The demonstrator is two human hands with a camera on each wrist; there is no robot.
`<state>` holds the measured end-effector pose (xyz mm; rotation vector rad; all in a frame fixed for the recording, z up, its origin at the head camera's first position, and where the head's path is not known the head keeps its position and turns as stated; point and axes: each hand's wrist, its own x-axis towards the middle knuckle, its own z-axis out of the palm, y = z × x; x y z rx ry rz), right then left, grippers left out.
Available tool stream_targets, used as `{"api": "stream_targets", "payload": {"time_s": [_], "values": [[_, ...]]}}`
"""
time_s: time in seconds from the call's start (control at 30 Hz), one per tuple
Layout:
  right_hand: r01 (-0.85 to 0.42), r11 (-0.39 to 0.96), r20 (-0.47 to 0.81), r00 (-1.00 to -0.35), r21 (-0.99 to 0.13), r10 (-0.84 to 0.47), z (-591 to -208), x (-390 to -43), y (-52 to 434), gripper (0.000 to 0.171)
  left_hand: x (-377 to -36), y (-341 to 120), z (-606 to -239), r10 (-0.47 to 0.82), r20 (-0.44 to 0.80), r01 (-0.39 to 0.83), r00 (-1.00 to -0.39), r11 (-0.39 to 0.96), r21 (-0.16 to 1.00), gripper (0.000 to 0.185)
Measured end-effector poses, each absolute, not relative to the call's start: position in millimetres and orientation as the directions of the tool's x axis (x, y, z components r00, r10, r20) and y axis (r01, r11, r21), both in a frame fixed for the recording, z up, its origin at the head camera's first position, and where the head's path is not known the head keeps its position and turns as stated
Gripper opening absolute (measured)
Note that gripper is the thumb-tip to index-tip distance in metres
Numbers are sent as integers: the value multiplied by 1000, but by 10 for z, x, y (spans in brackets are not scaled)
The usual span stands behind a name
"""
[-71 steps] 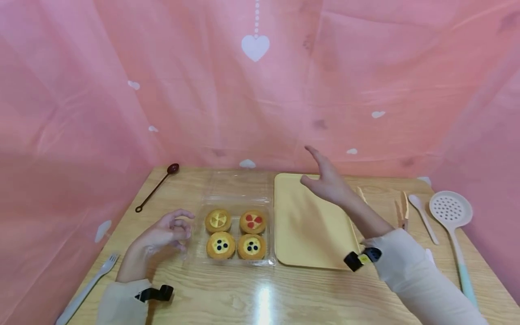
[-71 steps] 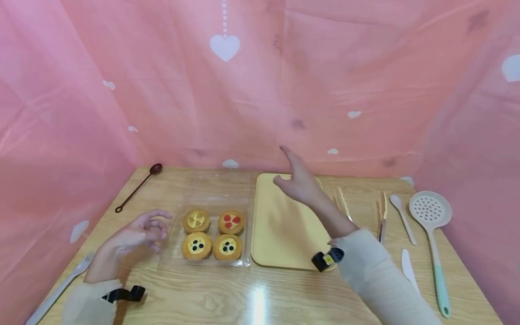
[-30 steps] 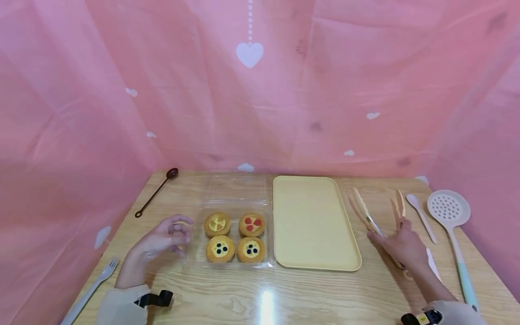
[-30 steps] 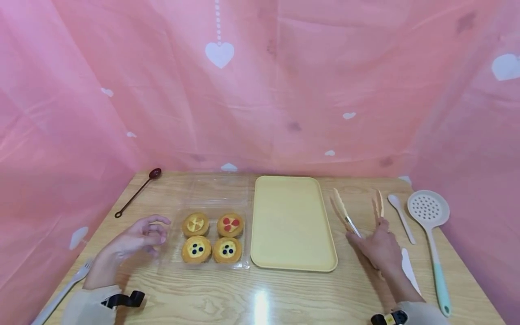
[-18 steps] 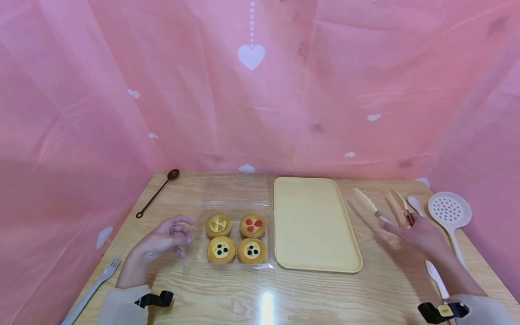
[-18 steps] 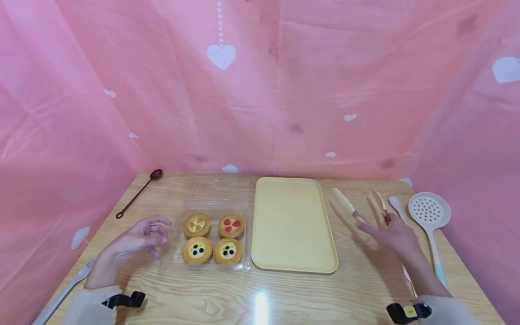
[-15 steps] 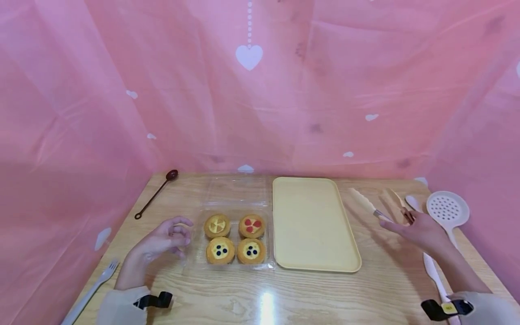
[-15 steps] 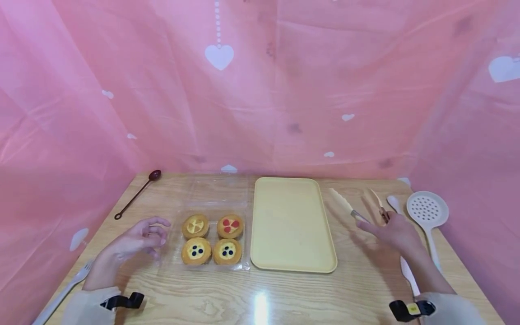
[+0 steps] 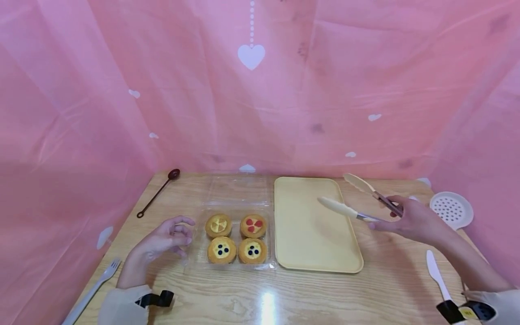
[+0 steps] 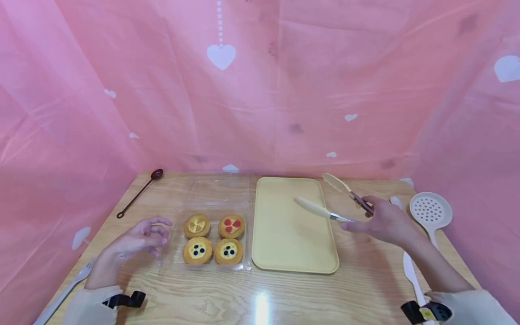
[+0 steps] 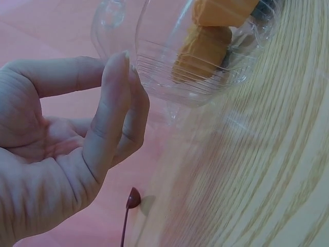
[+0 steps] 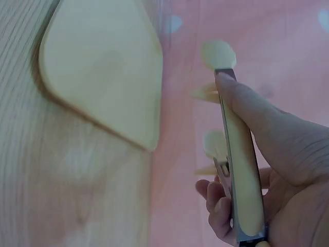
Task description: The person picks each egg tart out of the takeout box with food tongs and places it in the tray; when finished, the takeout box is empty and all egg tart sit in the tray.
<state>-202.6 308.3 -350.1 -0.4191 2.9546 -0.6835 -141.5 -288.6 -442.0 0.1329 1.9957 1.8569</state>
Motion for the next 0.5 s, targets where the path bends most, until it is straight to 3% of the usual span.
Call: {"api": "stream_targets", "payload": {"time_s": [0.27,0.5], "values": [[-376,845,94,-924,-380,-369,-3330,-1928,2681,73,-1424,-2892,-4403,350,-220,-198,-911,97,975,50],[-488,801,138,-871,-347,-471,-3266,-1940,2239,87,-1422,-2888,-4420,330,-238,-213,-914,110,971,51]]}}
